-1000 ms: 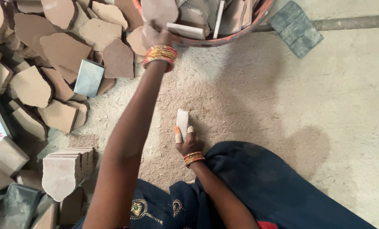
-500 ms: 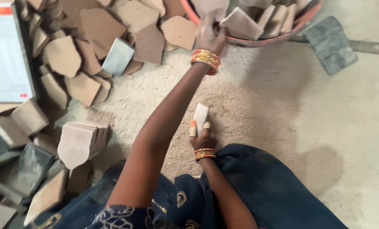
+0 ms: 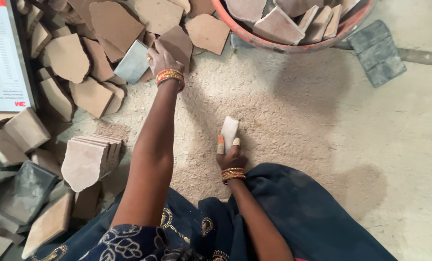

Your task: The person sits on the floor and repeatedly smooths the edges of small, irregularly shaped tiles using a sanding block. They pick up tiles from a pile, rub the edges, and place them into a nearby orange basin.

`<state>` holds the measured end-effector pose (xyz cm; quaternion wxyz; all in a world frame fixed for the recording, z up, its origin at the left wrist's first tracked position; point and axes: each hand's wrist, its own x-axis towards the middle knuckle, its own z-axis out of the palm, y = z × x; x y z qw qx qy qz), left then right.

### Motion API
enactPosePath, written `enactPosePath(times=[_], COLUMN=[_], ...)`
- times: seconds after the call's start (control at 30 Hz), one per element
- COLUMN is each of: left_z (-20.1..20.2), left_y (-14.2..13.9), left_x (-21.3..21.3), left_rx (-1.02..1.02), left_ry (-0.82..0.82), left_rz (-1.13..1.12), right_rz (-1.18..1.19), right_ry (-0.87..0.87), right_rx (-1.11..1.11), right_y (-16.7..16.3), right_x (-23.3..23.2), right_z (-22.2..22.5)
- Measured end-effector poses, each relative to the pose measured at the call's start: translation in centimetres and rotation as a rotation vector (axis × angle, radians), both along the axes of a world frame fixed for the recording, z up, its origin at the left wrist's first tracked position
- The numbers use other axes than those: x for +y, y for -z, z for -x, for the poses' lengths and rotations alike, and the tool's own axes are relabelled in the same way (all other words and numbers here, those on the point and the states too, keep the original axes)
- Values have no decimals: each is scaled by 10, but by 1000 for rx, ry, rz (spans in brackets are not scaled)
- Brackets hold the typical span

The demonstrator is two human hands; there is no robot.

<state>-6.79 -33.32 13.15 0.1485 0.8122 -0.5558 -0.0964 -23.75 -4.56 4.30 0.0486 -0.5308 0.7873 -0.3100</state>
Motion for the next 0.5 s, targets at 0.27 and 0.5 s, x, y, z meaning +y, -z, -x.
enactPosePath(times=[0.27,0.5], left_z=[20,19], left_y=[-8,8], left_x=[30,19], left_rx=[84,557], left_ry=[-83,-274], left_rz=[-16,83], right_rz=[-30,-70], right_ry=[-22,-14], right_rx=[2,-15], right_y=[19,17], right_x=[-1,-6], right_z=[5,7])
